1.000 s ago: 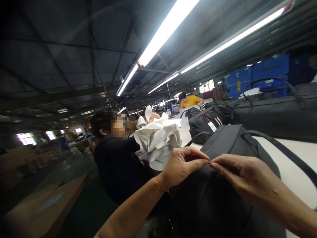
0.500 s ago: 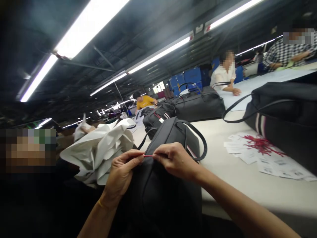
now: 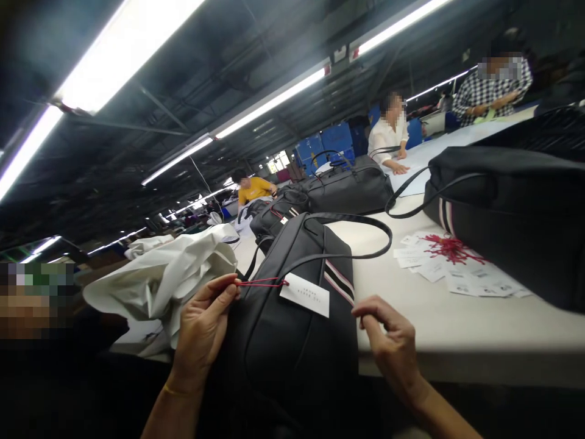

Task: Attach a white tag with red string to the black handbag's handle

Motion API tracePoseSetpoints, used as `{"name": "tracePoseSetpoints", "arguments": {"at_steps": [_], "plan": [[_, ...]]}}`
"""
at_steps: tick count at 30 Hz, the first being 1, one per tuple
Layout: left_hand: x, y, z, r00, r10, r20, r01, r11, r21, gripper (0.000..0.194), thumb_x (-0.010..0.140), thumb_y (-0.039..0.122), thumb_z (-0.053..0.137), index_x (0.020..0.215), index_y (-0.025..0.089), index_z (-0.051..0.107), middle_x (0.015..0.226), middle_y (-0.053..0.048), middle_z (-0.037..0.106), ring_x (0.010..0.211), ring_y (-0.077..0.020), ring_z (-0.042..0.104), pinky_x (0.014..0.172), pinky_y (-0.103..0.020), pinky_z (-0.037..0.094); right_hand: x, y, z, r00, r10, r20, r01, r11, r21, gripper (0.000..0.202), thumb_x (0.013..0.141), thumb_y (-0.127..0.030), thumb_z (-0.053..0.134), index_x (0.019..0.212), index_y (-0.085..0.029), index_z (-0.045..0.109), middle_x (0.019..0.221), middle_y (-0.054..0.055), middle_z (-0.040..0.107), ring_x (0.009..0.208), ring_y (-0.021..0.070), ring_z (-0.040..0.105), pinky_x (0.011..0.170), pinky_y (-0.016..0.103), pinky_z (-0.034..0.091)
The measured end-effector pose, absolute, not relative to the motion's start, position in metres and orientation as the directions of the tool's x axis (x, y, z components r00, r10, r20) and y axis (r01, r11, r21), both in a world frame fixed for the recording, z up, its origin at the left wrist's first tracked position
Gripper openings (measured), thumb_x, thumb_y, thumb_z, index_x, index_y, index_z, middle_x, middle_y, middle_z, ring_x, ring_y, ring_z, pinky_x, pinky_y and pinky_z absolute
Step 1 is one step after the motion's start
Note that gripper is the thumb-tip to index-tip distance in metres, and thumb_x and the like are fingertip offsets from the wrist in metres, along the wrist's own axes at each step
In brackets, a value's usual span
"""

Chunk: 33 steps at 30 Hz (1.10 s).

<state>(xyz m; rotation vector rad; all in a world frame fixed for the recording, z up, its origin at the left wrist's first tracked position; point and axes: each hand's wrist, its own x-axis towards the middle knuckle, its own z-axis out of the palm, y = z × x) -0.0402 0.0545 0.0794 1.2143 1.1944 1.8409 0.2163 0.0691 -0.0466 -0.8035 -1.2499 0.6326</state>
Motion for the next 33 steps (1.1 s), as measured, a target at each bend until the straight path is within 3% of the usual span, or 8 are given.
{"name": "tracePoseSetpoints", "arguments": {"at_steps": [6,9,14,18,21,24,28,33], "plan": [[-0.035,0.059,0.084,-0.355,0.871,0.340,-0.031,-0.374,0.927,0.036,0.063,0.024,0.085,0.095,0.015,0.073,0.085,-0.003,0.071,0.074,-0.0082,0.061,0.071,-0.016,0.050,0.206,0.082,-0.050,0.074,0.781,0.620,0.153,0.606,-0.781,0.030,0.094,-0.036,0.058,0.120,-0.022,0.063,0.120,0.009,0.058,0.108,0.0247,0.058,0.087,0.036,0.053],[-0.035,0.060,0.085,-0.356,0.865,0.354,-0.011,-0.383,0.924,0.035,0.065,0.025,0.084,0.097,0.015,0.072,0.083,-0.002,0.069,0.073,-0.0082,0.060,0.070,-0.016,0.049,0.204,0.098,-0.022,-0.135,0.719,0.682,0.182,0.694,-0.697,0.042,0.089,-0.043,0.068,0.126,-0.026,0.061,0.128,0.008,0.056,0.120,0.0270,0.051,0.105,0.043,0.044],[-0.041,0.060,0.084,-0.314,0.845,0.433,0.161,-0.402,0.901,0.024,0.073,0.031,0.079,0.089,0.014,0.071,0.073,0.000,0.064,0.068,-0.0080,0.056,0.065,-0.016,0.046,0.194,0.106,-0.002,-0.313,0.629,0.711,0.208,0.776,-0.595,0.034,0.093,-0.039,0.062,0.125,-0.028,0.060,0.125,0.005,0.058,0.120,0.0249,0.052,0.115,0.047,0.030],[-0.045,0.060,0.095,-0.209,0.849,0.485,0.371,-0.389,0.843,0.024,0.079,0.038,0.073,0.086,0.015,0.069,0.069,0.000,0.062,0.065,-0.0093,0.054,0.060,-0.018,0.044,0.196,0.109,-0.001,-0.278,0.587,0.761,0.166,0.809,-0.564,0.026,0.100,-0.034,0.049,0.120,-0.027,0.064,0.115,0.003,0.064,0.105,0.0212,0.061,0.106,0.037,0.041],[-0.038,0.066,0.108,-0.097,0.858,0.505,0.515,-0.391,0.763,0.027,0.081,0.041,0.070,0.082,0.015,0.069,0.069,0.000,0.061,0.064,-0.0103,0.053,0.058,-0.020,0.042,0.206,0.108,0.004,-0.206,0.758,0.619,0.058,0.641,-0.766,0.029,0.097,-0.045,0.053,0.100,-0.022,0.071,0.093,0.004,0.069,0.089,0.0212,0.064,0.083,0.028,0.052],[-0.028,0.078,0.119,0.008,0.866,0.499,0.604,-0.402,0.688,0.028,0.082,0.044,0.068,0.079,0.016,0.069,0.069,0.000,0.062,0.063,-0.0104,0.052,0.058,-0.020,0.041,0.215,0.103,0.009,-0.250,0.926,0.284,-0.206,0.236,-0.950,0.038,0.087,-0.053,0.067,0.104,-0.019,0.069,0.091,0.006,0.070,0.083,0.0210,0.065,0.068,0.023,0.052],[-0.019,0.097,0.123,0.105,0.884,0.455,0.699,-0.391,0.598,0.031,0.082,0.046,0.067,0.074,0.016,0.069,0.063,0.001,0.060,0.059,-0.0104,0.050,0.055,-0.021,0.038,0.219,0.099,-0.001,-0.366,0.930,0.028,-0.505,-0.173,-0.846,0.056,0.070,-0.047,0.085,0.113,-0.017,0.067,0.098,0.008,0.071,0.081,0.0189,0.066,0.069,0.022,0.053],[-0.014,0.103,0.117,0.195,0.885,0.422,0.716,-0.423,0.555,0.024,0.085,0.042,0.065,0.085,0.020,0.073,0.081,-0.001,0.069,0.071,-0.0135,0.059,0.063,-0.023,0.043,0.221,0.097,-0.028,-0.396,0.918,-0.038,-0.534,-0.264,-0.804,0.055,0.068,-0.043,0.088,0.112,-0.016,0.069,0.089,0.006,0.072,0.076,0.0146,0.065,0.068,0.018,0.051]]}}
